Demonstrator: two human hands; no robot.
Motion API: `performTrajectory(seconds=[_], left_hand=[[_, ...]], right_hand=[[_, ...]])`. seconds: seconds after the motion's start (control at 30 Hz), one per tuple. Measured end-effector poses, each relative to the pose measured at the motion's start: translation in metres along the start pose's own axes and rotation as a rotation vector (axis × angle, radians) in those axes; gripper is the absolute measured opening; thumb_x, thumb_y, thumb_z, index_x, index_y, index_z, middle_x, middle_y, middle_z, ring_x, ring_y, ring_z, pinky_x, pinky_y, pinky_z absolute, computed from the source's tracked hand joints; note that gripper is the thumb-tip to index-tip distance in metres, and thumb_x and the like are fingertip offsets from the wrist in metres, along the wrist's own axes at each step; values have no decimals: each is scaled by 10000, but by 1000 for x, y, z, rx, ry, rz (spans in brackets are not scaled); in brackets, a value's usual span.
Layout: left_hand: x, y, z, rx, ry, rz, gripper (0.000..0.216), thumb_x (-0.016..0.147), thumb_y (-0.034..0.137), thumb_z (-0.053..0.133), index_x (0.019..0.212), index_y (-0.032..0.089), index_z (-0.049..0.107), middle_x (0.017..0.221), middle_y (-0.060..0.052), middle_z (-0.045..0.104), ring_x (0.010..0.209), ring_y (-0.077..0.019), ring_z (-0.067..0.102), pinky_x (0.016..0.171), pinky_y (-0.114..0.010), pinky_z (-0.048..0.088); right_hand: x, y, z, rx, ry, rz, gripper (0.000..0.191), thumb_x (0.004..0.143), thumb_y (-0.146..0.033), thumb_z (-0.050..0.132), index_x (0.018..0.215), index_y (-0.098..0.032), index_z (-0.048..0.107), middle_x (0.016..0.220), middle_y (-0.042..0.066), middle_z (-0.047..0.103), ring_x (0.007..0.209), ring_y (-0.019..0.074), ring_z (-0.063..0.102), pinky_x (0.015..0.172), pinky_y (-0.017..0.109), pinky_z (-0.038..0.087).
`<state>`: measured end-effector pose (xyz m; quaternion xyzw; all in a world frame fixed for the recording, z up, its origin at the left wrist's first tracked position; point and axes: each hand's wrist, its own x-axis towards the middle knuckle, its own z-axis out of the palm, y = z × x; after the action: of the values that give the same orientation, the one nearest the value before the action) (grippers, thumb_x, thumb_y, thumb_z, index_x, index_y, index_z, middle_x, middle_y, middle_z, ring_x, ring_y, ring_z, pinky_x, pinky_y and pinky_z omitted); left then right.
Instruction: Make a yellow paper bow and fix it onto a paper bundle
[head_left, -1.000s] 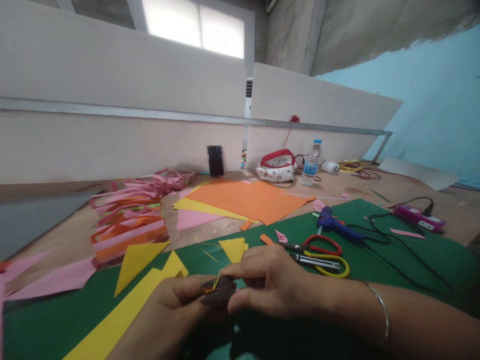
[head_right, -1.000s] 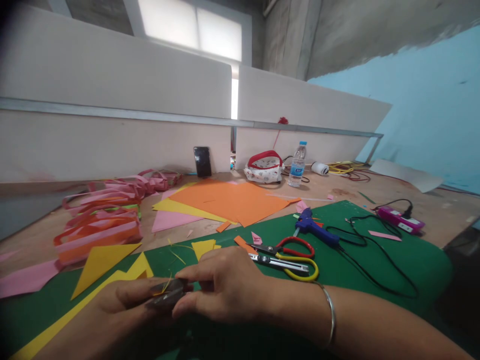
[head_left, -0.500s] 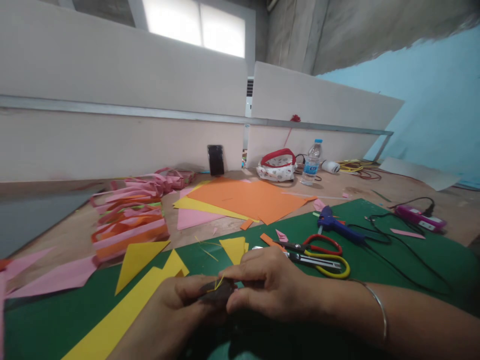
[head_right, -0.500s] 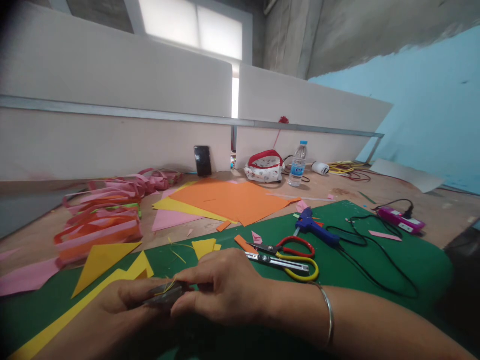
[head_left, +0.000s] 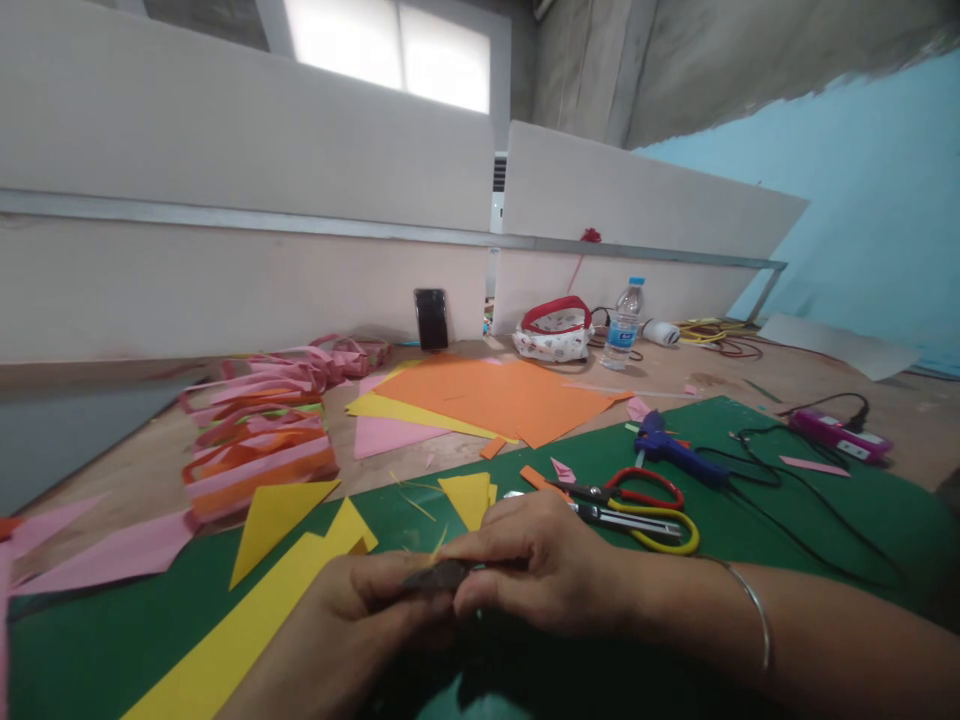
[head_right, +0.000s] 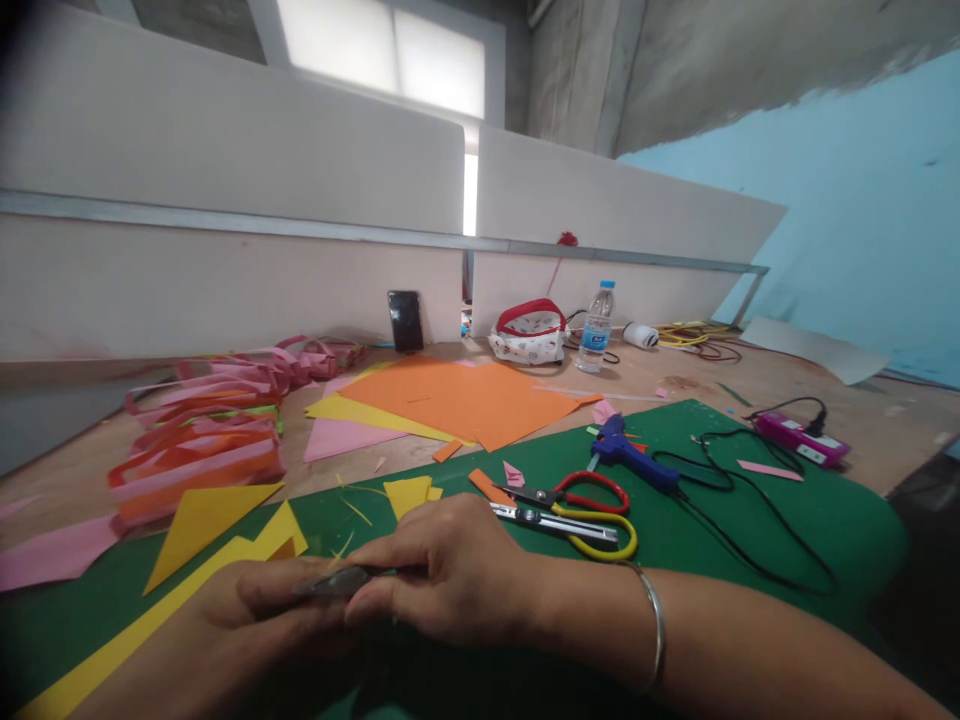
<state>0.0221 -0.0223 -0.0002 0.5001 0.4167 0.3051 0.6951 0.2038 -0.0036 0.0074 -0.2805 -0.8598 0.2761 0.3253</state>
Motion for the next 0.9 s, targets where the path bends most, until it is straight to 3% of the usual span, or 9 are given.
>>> performTrajectory(seconds=[0.1,0.17,0.23,0.3,0.4,0.53,0.63,0.73,0.9], left_hand=[[2,-2,-3,2,51,20,159,686,311,698,641,164,735,557,-12,597,544,-126,495,523,-248,383],[4,-3,-7,49,90,17,183,672,351,725,666,170,739,504,5,566,480,-103,470,474,-226,363],[6,-3,-10,107,128,-52,229,674,395,727,690,167,735,483,-1,579,439,-96,465,436,-214,353],[7,-2,-13,147,156,-101,258,693,424,708,670,167,717,449,-6,582,407,-95,465,412,-206,349],[7,-2,-14,190,154,-92,294,735,446,663,642,170,695,434,-5,579,387,-90,465,389,-192,336],[8,-4,-10,143,141,-108,276,718,413,684,626,154,692,484,-8,585,391,-74,457,369,-177,346],[8,-6,-7,11,166,-149,252,712,360,698,860,157,712,517,4,597,389,-63,433,372,-176,376],[7,-7,-8,-21,203,-97,500,731,331,685,1197,188,576,516,2,636,394,-86,471,391,-190,408],[3,-4,-9,44,191,-3,542,768,326,650,1272,207,490,499,1,650,383,-89,479,407,-191,405]], right_hand=[[3,-2,-6,202,-1,154,269,837,-338,593,962,-141,726,677,19,620,626,124,534,607,228,412],[5,-4,-12,343,74,322,286,806,-347,629,983,-138,708,668,-5,591,596,106,493,559,215,391],[8,-6,-18,375,155,471,318,744,-354,697,982,-143,683,591,-56,483,532,77,398,488,193,318],[10,-8,-20,334,151,552,318,676,-327,759,915,-141,661,528,-97,354,481,55,301,440,186,232],[10,-10,-14,274,65,550,258,620,-249,794,784,-142,626,511,-110,308,475,46,267,426,186,196],[7,-10,-4,218,40,466,232,685,-198,710,600,-146,500,558,-85,354,530,52,315,450,184,235],[7,-6,-2,268,33,509,239,708,-180,651,569,-153,458,548,-82,339,522,53,306,452,192,234],[9,-1,-2,437,53,638,129,671,-163,664,620,-141,548,519,-82,387,493,50,327,445,194,235],[12,1,-4,689,63,774,133,630,-137,684,619,-137,551,464,-97,385,415,29,296,394,179,182]])
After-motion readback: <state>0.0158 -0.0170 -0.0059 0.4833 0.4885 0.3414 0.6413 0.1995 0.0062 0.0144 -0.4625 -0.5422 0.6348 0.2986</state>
